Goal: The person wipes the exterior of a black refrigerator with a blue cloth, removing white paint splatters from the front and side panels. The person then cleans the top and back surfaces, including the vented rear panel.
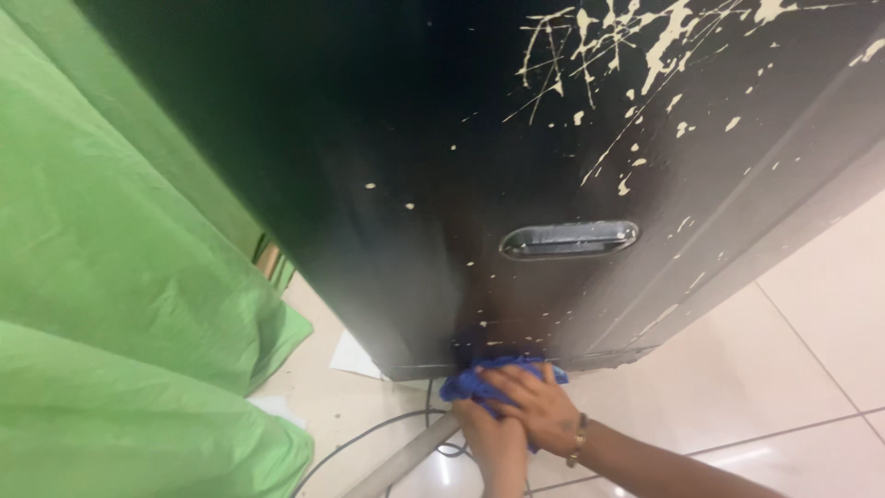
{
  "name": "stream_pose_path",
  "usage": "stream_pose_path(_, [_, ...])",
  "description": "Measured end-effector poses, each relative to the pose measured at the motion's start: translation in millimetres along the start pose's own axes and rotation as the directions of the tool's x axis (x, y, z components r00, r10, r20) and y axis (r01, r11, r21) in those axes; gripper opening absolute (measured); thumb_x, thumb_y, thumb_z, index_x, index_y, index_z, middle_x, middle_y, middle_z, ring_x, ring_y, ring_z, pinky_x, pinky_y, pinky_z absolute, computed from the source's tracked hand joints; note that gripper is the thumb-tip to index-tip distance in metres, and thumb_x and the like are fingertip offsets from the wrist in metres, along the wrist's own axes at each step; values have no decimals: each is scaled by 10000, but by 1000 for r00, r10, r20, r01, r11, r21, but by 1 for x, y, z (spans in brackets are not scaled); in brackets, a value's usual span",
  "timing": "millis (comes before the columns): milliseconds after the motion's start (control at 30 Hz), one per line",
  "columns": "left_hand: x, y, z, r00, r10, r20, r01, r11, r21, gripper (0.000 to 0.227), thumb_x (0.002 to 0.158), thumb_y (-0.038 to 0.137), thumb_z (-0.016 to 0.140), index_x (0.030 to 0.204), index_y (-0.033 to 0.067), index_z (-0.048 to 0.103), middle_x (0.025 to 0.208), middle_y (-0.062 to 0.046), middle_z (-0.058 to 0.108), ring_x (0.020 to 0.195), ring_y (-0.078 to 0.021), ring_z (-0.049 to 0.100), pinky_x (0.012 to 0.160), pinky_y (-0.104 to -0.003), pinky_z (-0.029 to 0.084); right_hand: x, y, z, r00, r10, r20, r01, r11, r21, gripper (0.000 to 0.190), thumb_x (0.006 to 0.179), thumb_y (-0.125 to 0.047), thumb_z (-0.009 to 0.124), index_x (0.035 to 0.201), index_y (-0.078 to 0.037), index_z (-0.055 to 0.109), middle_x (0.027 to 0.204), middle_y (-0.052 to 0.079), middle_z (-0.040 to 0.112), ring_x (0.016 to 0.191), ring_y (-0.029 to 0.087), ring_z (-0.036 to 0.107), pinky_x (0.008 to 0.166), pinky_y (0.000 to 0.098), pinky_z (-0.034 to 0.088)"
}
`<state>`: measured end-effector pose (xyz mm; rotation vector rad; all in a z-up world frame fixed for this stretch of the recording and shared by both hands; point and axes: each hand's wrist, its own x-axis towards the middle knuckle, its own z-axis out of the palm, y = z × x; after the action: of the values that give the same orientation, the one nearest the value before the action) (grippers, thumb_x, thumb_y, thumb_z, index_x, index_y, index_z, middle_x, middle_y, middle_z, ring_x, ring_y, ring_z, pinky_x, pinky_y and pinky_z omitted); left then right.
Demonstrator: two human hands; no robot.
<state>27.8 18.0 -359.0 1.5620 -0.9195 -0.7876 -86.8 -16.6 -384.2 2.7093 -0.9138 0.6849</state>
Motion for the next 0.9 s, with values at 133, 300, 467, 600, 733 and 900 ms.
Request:
stream_pose_path(133, [-25,109,-32,898,435,-69,-437,899,-22,730,677,-29,546,1404,-23,484,1306,-279,537,1231,-462,543,1034,-523,414,41,-8,-78,881,71,-468,-14,992,125,429,726,-248,739,1130,-112,694,1419,204,525,1277,398,520,952,568,408])
stream_pose_path(300, [-2,217,-80,629,767,-127,-769,638,50,617,795,47,567,1409,1,536,1491,-288,446,1372,-457,529,1142,-494,442,142,-2,-174,666,-94,-740,-61,982,-180,267,861,-374,748,1024,-165,722,1375,214,503,1267,452,479,1052,617,394])
stream_pose_path(467, [54,249,-92,590,752,-295,-752,645,138,519,974,60,463,1482,-39,498,1434,-256,467,1335,-400,523,1168,-481,417,232,-24,-192,703,13,-711,-267,932,-247,186,974,-450,634,1067,-338,749,1418,138,589,1381,364,513,1127,577,191])
stream_pose_path(600, [74,215,-90,568,724,-392,-709,672,214,514,981,130,449,1461,-54,475,1439,-240,487,1363,-401,515,1154,-475,403,238,-28,-161,751,-120,-650,-160,921,-355,137,1044,-422,594,1134,-385,690,1477,32,582,1375,218,548,1131,513,217])
stream_pose_path(733, [79,148,-81,641,646,-414,-649,745,157,515,1026,152,392,1487,-77,421,1486,-276,450,1403,-442,470,1213,-500,355,209,-26,-112,845,-215,-489,-9,910,-414,249,1041,-411,548,1262,-398,662,1520,-62,568,1382,112,527,1180,471,242])
stream_pose_path(900, [77,51,-62,776,469,-422,-509,861,21,503,1021,135,423,1460,-108,394,1446,-316,428,1358,-481,458,1155,-521,366,171,-22,-55,894,-324,-309,172,886,-430,386,1005,-371,542,1384,-375,616,1581,-61,523,1404,76,500,1160,359,293])
